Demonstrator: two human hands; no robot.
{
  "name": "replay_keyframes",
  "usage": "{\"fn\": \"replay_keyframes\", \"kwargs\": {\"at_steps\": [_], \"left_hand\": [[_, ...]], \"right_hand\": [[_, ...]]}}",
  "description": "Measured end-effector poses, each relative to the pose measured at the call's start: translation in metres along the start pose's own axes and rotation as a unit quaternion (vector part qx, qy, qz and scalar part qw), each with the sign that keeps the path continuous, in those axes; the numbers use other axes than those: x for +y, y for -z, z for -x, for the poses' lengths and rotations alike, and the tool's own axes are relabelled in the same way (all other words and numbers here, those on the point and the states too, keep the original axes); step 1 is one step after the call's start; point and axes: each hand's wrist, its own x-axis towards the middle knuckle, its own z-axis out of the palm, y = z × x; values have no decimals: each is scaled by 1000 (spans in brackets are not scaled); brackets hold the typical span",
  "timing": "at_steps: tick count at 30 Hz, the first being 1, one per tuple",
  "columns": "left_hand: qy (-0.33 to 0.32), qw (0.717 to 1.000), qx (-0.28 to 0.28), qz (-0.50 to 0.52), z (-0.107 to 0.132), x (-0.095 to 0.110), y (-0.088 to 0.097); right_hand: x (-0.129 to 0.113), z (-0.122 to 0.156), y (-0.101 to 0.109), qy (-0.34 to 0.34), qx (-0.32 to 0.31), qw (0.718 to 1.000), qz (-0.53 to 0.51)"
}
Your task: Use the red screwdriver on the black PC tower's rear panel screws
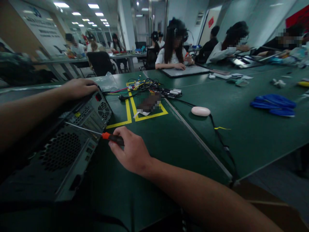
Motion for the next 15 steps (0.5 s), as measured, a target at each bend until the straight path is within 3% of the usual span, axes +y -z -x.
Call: {"fn": "replay_keyframes", "kwargs": {"at_steps": [15], "left_hand": [[3, 1000, -5, -6, 2, 1, 2]], "right_hand": [[1, 0, 0, -7, -4, 1000, 5]]}}
